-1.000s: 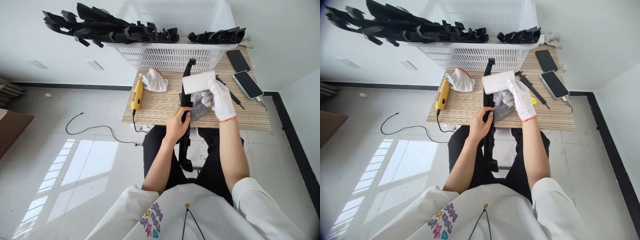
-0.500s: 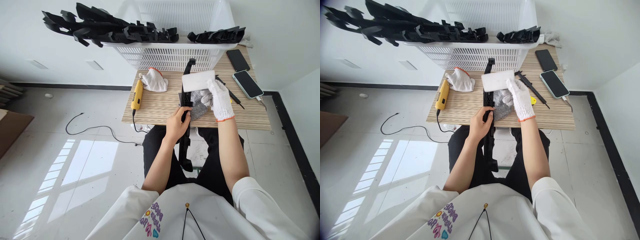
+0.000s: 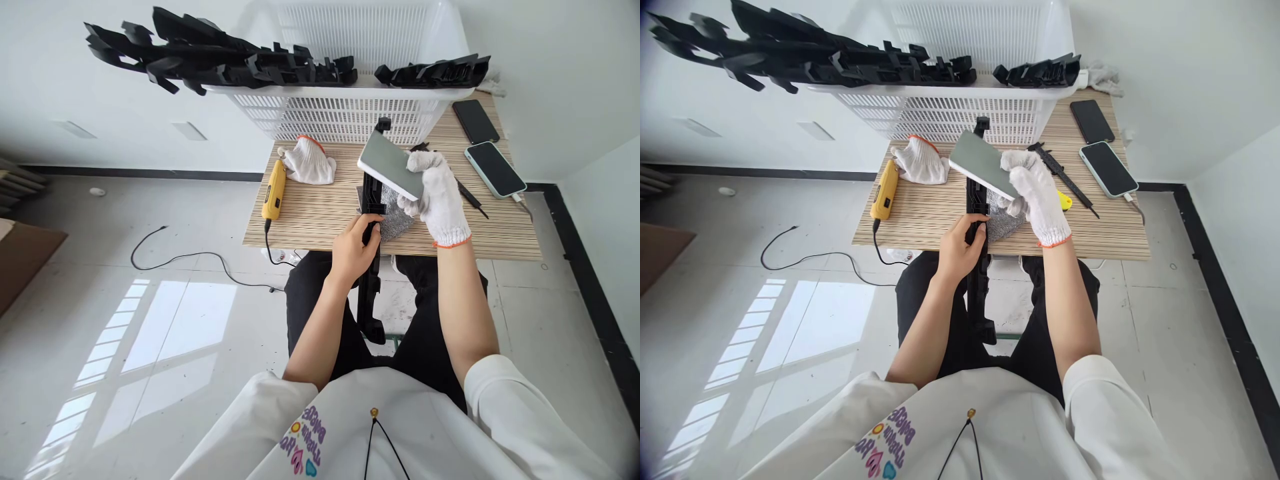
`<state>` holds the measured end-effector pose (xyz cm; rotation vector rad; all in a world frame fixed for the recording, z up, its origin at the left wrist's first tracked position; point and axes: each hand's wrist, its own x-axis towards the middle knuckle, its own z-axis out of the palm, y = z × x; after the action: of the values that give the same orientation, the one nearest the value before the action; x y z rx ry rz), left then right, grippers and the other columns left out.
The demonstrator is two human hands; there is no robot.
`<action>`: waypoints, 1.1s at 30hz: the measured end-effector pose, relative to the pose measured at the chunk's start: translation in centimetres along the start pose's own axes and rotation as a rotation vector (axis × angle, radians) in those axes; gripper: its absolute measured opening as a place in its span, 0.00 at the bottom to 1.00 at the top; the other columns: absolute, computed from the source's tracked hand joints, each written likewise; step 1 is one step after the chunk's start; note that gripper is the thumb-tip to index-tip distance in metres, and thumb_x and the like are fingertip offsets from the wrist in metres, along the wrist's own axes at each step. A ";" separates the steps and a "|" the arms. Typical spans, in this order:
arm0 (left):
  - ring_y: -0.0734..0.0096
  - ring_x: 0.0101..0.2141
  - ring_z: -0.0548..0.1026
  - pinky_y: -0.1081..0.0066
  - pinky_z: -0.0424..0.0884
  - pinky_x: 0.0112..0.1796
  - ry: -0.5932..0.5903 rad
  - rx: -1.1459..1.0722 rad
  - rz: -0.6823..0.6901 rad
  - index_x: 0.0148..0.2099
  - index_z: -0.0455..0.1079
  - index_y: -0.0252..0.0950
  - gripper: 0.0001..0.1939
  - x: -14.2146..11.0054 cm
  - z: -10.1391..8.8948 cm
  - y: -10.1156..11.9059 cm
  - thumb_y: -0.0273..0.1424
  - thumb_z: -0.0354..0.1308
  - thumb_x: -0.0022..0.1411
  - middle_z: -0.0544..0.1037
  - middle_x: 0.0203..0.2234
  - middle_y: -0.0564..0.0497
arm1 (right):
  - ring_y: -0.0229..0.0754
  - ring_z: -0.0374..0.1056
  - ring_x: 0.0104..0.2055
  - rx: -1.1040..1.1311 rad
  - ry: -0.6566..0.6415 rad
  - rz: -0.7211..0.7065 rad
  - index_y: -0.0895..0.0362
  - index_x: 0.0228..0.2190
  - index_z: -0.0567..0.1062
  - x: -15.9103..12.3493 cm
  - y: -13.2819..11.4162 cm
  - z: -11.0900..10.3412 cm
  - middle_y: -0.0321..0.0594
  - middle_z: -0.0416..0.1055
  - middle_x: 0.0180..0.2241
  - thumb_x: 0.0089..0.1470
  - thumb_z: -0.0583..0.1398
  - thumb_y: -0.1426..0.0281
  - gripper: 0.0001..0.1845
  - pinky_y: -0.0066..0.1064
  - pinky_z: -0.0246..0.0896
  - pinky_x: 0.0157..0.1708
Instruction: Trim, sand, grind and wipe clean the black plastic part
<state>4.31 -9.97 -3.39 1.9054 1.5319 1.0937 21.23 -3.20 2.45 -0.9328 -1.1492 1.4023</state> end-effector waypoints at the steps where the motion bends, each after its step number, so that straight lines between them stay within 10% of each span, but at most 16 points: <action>1: 0.77 0.23 0.65 0.72 0.62 0.30 0.003 0.003 0.005 0.50 0.74 0.42 0.10 0.0 0.0 0.0 0.32 0.53 0.71 0.80 0.41 0.53 | 0.31 0.63 0.19 0.004 0.016 -0.039 0.50 0.35 0.69 0.0 0.2 0.1 0.30 0.72 0.31 0.50 0.68 0.59 0.16 0.23 0.53 0.11; 9: 0.77 0.23 0.65 0.72 0.62 0.30 -0.018 0.009 -0.019 0.50 0.74 0.42 0.10 0.0 -0.1 0.1 0.33 0.53 0.71 0.80 0.42 0.52 | 0.27 0.63 0.24 -0.118 0.274 -0.174 0.46 0.47 0.70 0.3 1.0 0.2 0.29 0.74 0.42 0.54 0.66 0.69 0.19 0.21 0.60 0.20; 14: 0.77 0.22 0.64 0.72 0.62 0.30 -0.010 0.035 -0.009 0.50 0.74 0.43 0.11 0.0 -0.1 0.1 0.33 0.53 0.71 0.80 0.41 0.52 | 0.29 0.63 0.24 -0.128 0.139 -0.057 0.48 0.46 0.72 0.4 0.6 0.0 0.30 0.74 0.35 0.52 0.69 0.70 0.21 0.22 0.59 0.19; 33: 0.76 0.23 0.66 0.72 0.62 0.30 -0.012 0.014 -0.005 0.50 0.74 0.42 0.11 0.0 -0.1 0.1 0.33 0.52 0.71 0.80 0.42 0.52 | 0.31 0.70 0.25 -0.065 0.262 -0.045 0.50 0.44 0.76 0.5 0.7 -0.1 0.32 0.74 0.34 0.52 0.68 0.69 0.16 0.21 0.67 0.20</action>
<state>4.33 -10.01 -3.27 1.9135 1.5406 1.0697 21.05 -2.72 1.75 -1.0950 -1.0163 1.1730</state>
